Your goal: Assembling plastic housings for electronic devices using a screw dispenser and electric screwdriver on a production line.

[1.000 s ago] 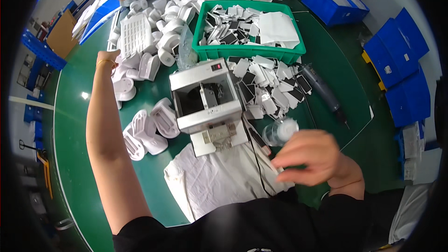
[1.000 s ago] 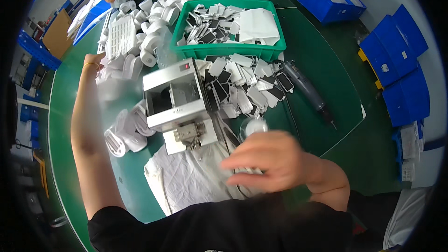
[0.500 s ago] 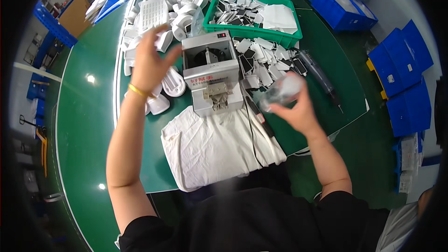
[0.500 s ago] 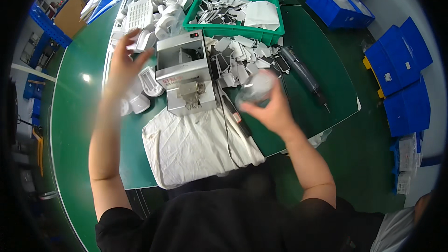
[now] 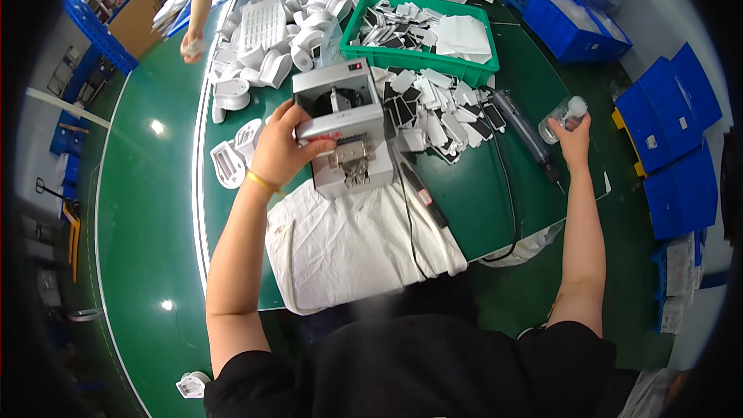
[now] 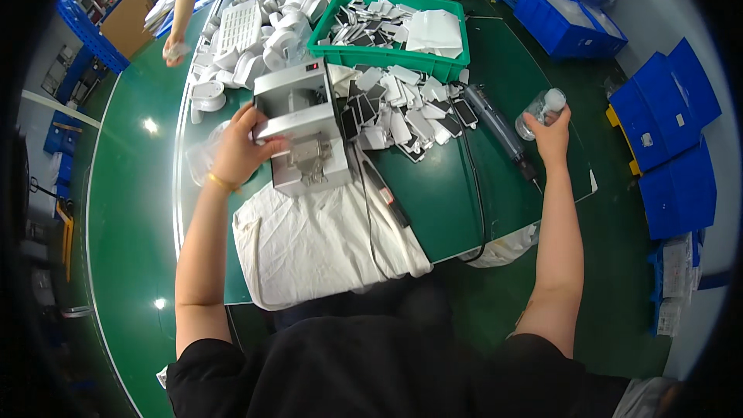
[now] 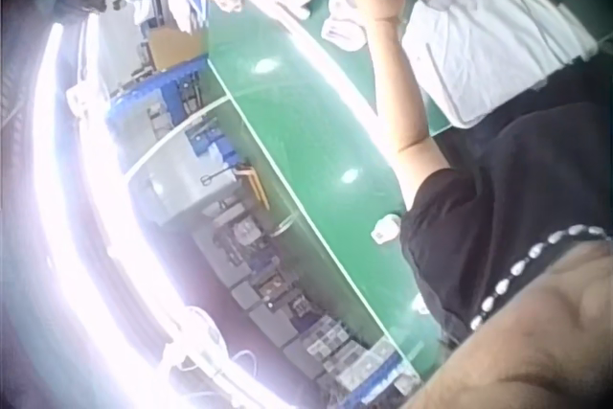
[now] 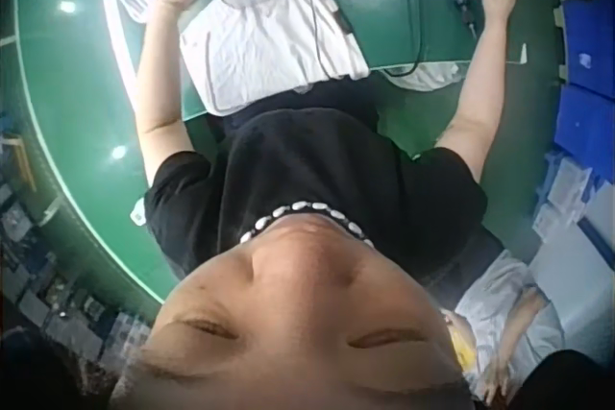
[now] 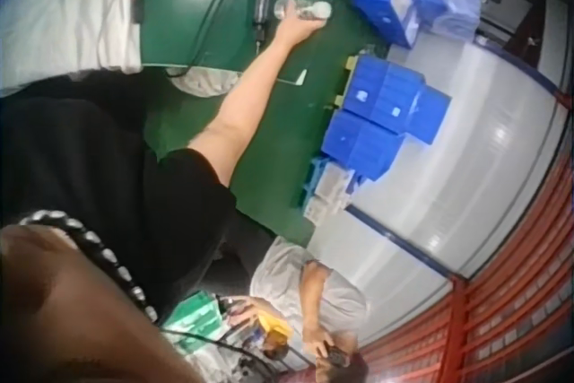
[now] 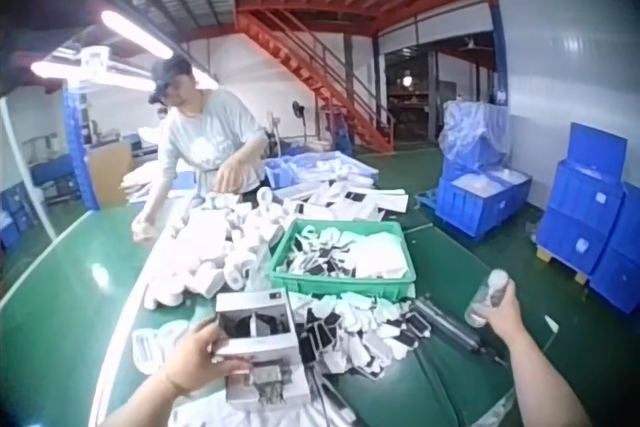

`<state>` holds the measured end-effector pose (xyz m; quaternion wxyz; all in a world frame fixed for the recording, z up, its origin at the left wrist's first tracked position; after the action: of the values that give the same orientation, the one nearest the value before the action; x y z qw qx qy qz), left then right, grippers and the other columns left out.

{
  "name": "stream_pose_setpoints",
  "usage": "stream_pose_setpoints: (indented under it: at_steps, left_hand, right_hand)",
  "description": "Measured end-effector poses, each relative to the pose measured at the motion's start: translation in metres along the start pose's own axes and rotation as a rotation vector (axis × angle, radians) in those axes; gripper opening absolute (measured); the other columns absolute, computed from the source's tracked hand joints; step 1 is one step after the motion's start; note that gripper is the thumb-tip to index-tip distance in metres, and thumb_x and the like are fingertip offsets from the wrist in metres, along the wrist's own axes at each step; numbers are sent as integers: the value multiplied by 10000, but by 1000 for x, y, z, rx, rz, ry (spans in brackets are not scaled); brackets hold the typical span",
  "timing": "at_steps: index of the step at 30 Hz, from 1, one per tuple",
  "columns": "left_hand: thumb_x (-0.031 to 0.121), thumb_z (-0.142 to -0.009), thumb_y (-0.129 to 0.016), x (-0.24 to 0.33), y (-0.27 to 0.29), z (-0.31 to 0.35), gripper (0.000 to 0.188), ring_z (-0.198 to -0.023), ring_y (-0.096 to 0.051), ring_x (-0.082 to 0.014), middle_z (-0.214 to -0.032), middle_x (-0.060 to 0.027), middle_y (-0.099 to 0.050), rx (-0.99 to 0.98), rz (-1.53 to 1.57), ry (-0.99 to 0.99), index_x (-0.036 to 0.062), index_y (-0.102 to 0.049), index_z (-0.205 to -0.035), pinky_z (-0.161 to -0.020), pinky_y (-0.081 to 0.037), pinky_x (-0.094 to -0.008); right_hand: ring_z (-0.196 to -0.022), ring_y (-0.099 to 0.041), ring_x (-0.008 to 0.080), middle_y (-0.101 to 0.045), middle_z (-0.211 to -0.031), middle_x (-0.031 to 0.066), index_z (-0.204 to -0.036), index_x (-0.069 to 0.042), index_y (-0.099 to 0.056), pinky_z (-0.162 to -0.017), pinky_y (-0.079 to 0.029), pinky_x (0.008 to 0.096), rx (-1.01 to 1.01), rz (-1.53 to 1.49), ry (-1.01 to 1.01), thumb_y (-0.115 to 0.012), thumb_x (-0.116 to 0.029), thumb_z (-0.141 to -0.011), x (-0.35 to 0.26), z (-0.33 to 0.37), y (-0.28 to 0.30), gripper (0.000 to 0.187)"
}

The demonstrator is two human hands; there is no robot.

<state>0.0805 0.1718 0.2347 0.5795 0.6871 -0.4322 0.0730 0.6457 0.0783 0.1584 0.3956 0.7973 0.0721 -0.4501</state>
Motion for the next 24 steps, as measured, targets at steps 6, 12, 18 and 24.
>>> stream_pose_setpoints:
  at_steps: [6, 12, 18, 24]
  left_hand:
    - [232, -647, -898, 9, 9, 10, 464, -1165, -548, -461, -1183, -293, -575, 33, -45, 65, 18, -599, -930, -895, -495, -434]
    - [202, -645, -898, 15, 12, 5, 439, -890, -667, -368, -1209, -289, -566, -33, -83, 116, 16, -622, -930, -749, -542, -378]
    - [392, -659, -898, -9, 37, -7, 729, -1386, -406, -324, -1362, -194, -515, 76, 266, 170, -3, -582, -1184, -1010, -447, -419]
    - [401, -774, -826, -2, 43, -53, 705, -1340, -443, -302, -1433, -186, -455, -216, 361, 12, 6, -540, -1284, -995, -455, -372]
  right_hand:
    - [-1283, -495, 341, -508, -1365, 265, -1478, 25, -306, -1063, -386, 407, 344, 218, 191, -849, -308, -749, -60, 1, 29, 968]
    - [-1226, -540, 286, -591, -1285, 165, -1359, -42, -504, -1024, -422, 402, 25, 86, 561, -828, -276, -758, -181, -8, -61, 722]
    - [-1268, -506, 338, -525, -1392, 150, -1243, -118, -623, -1030, -412, 466, -629, 538, 576, -824, -321, -700, -175, -52, -171, 613]
    - [-1241, -530, 223, -581, -1331, 4, -1087, -192, -724, -943, -390, 531, -547, 616, 522, -771, -237, -756, -128, -108, -182, 337]
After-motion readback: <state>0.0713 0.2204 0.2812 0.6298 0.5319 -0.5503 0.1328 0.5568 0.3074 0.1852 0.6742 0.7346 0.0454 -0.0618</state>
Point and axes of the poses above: each hand's wrist, its own z-axis away from the middle knuckle, its own y-axis out of the back of the hand, x = y × z, the point moved 2 cm from there along -z, towards the middle knuckle
